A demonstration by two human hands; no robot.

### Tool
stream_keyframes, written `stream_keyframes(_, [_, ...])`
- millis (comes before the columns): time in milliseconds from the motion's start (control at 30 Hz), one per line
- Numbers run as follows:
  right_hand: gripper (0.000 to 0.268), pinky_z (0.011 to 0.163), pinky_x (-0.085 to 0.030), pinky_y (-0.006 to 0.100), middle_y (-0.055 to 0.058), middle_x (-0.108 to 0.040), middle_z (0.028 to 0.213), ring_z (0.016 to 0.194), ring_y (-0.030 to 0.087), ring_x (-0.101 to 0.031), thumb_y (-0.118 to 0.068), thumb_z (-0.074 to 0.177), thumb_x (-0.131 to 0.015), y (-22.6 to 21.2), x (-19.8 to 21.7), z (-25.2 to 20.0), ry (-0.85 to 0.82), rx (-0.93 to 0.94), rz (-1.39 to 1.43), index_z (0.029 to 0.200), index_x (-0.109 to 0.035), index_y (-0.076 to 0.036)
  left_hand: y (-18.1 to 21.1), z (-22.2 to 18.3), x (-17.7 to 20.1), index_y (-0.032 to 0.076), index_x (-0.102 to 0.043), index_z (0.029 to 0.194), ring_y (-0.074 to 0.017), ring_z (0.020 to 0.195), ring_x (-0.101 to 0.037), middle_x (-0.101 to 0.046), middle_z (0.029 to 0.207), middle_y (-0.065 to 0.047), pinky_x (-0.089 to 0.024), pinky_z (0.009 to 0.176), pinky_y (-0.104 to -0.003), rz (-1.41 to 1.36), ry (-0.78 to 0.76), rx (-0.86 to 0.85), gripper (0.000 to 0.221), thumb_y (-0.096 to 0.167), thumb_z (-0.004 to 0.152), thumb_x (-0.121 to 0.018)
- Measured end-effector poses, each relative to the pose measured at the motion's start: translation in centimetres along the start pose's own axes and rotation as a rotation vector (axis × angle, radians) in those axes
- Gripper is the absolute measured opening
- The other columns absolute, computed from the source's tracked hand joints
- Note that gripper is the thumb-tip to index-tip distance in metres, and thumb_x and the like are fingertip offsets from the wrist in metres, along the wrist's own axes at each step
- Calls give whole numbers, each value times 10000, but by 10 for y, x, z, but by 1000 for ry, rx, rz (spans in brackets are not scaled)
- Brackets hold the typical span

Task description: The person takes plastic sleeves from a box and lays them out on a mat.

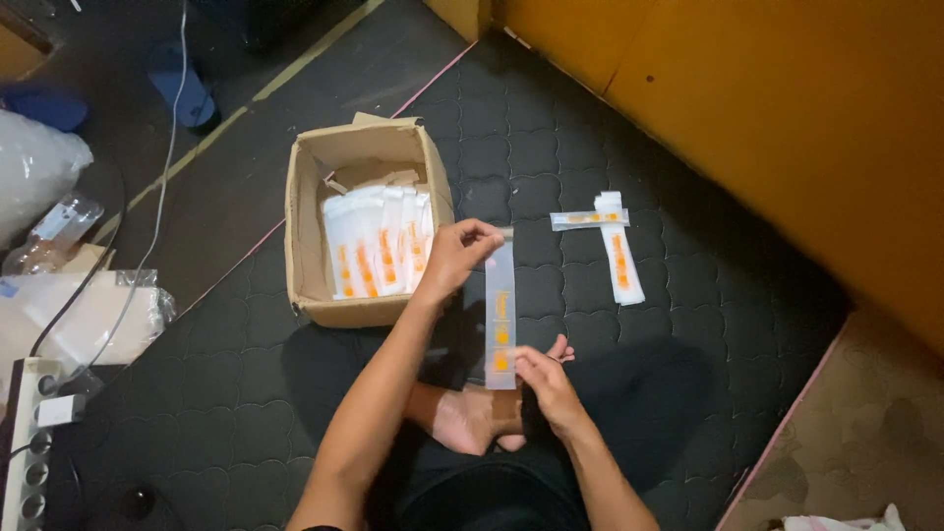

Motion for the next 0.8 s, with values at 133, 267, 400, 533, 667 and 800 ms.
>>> stream_keyframes(133, [475,1042,-459,369,143,-725,1266,1121,191,-647,-378,1041,-456,-37,-28,20,65,56,217,1291,-663,-31,-24,0,-7,32,-798,983,-139,701,-641,-699,743,-104,-553,634,-313,71,35,-9,140,87,854,-803])
stream_keyframes(267, [511,933,-554,465,265,-713,1207,1061,332,-719,-396,1085,-412,-33,-13,78,102,-2,245,1259,-651,20,-27,-11,-15,36,-799,978,-144,662,-625,-715,739,-100,-544,588,-298,11,13,61,167,100,826,-824])
stream_keyframes(400, [383,679,-633,419,229,-773,889,759,278,-780,-325,1046,-572,-35,-4,117,193,-55,191,1061,-695,37,-34,-9,-13,75,-812,988,-130,699,-621,-737,767,-91,-554,602,-283,0,6,95,184,149,821,-837])
stream_keyframes(533, [395,672,-635,407,254,-764,859,734,291,-784,-310,1059,-546,-43,-13,111,170,-74,131,1077,-684,60,-24,1,-3,100,-821,994,-133,721,-619,-740,776,-84,-556,616,-304,22,23,90,199,188,818,-851])
stream_keyframes(667, [440,715,-637,401,264,-767,881,768,303,-788,-307,1079,-495,-36,-20,90,75,-112,17,1180,-684,77,-30,26,8,100,-813,993,-115,666,-632,-717,737,-65,-536,575,-250,3,42,25,152,134,847,-840])
stream_keyframes(800, [438,712,-631,355,225,-769,864,753,271,-780,-295,1082,-471,-9,-22,68,71,-159,47,1212,-685,64,-32,44,15,95,-814,987,-103,646,-633,-693,710,-48,-540,561,-230,-6,66,3,153,107,839,-847])
Point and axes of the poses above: each hand's wrist, its own z-axis towards the middle knuckle, its own x-axis out of the back of the hand, y = z × x, the point moved 5 cm from there along z, towards the middle knuckle
